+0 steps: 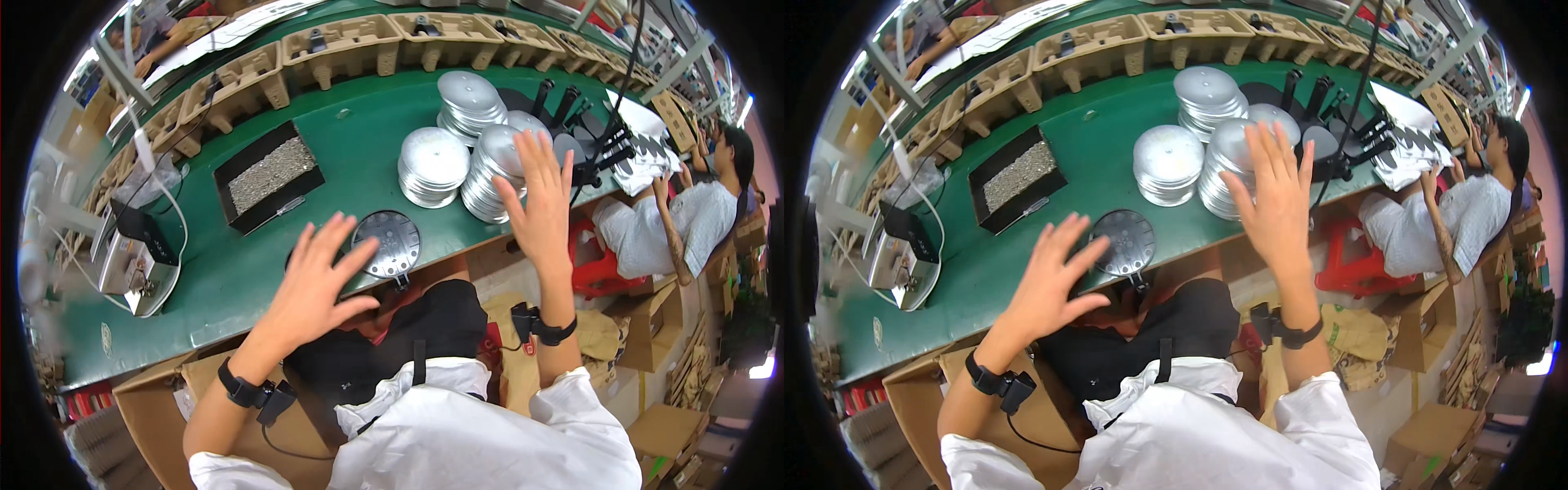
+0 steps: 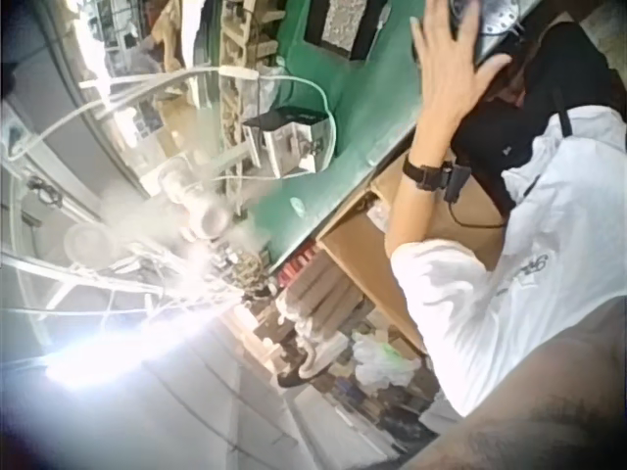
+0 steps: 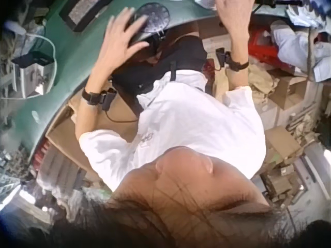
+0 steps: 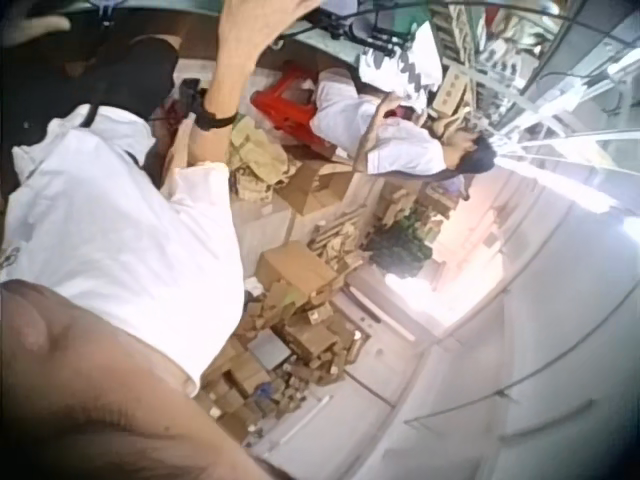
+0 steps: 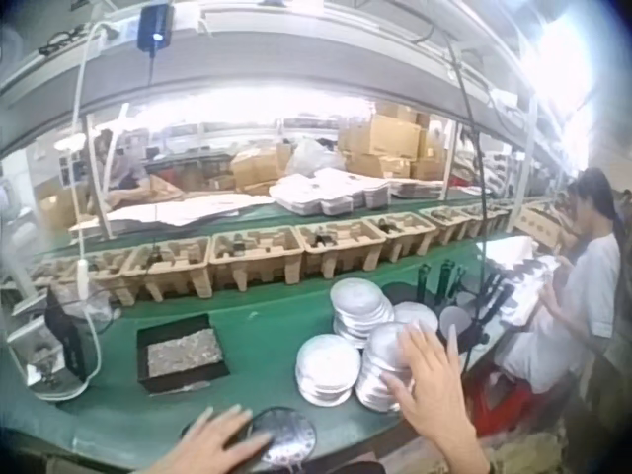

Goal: The recorder is assembling circular electronic components, involving placing a cover onto a base and using an electric screwdriver to secure screws.

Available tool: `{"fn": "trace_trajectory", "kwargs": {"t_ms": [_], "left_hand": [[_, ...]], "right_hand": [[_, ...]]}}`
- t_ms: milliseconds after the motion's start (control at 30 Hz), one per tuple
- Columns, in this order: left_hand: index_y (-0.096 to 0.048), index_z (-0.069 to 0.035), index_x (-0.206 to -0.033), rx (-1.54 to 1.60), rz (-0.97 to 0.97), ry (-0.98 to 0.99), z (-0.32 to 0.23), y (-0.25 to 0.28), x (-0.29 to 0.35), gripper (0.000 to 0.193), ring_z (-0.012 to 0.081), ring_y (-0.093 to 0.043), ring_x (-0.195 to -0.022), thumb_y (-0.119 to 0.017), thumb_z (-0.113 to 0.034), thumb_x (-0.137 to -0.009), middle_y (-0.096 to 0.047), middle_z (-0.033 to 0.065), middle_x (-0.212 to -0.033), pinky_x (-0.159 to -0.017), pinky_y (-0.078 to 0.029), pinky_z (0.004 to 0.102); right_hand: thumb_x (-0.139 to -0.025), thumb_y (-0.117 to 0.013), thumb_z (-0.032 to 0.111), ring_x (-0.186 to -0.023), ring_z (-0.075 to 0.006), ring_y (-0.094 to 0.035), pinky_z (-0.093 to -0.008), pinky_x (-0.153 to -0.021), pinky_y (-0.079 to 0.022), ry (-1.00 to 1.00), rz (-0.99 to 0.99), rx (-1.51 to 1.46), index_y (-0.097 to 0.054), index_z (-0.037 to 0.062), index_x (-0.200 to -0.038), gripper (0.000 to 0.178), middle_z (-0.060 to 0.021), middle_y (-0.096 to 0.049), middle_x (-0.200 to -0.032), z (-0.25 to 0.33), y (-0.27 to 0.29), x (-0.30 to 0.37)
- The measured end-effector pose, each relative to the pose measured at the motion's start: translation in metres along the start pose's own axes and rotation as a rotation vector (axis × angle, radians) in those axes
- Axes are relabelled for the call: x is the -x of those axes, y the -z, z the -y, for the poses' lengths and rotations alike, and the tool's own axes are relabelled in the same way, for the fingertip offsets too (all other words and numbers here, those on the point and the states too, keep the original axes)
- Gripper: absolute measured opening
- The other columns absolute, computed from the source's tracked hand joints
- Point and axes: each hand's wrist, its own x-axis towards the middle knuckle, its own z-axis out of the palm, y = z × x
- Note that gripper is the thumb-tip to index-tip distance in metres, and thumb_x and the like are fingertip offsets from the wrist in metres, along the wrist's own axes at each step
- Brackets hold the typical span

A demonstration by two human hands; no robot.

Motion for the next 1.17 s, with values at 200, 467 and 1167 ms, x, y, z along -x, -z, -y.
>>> {"fn": "trace_trajectory", "kwargs": {"t_ms": [200,467,1167], "left_hand": [[-0.050,-0.024,-0.144,-0.057,0.047,-0.094,0.026,-0.019,0.032,0.065,0.0374,-0.028,-0.146,-0.070,-0.043,-0.086,-0.033,0.0218,-0.155,-0.121,-0.014,0.0573],[-0.043,-0.024,-0.148,0.002,0.015,-0.102,0.045,-0.032,0.056,0.074,0.0374,-0.026,-0.147,-0.073,-0.038,-0.082,-0.030,0.0242,-0.156,-0.121,-0.015,0.0568],[-0.033,-0.004,-0.151,0.087,-0.213,0.193,0.035,-0.056,0.015,0.099,0.0345,-0.045,-0.128,-0.081,-0.021,-0.066,-0.049,0.0188,-0.136,-0.113,-0.028,0.0521]], "right_hand": [[-0.086,-0.063,0.004,-0.124,-0.0270,-0.058,-0.0510,-0.116,-0.029,0.077,-0.018,-0.017,-0.065,0.0069,-0.127,0.041,-0.0089,-0.065,-0.127,0.040,-0.004,0.024],[-0.087,-0.067,0.023,-0.138,-0.0309,-0.045,-0.0520,-0.117,-0.027,0.140,0.365,-0.268,-0.054,0.0051,-0.139,0.056,-0.0147,-0.052,-0.144,0.165,-0.053,0.080],[-0.086,-0.063,0.019,-0.140,-0.0330,-0.040,-0.0570,-0.114,-0.029,0.185,0.467,-0.148,-0.046,0.0085,-0.145,0.063,-0.0174,-0.045,-0.148,0.176,-0.053,0.074]]}}
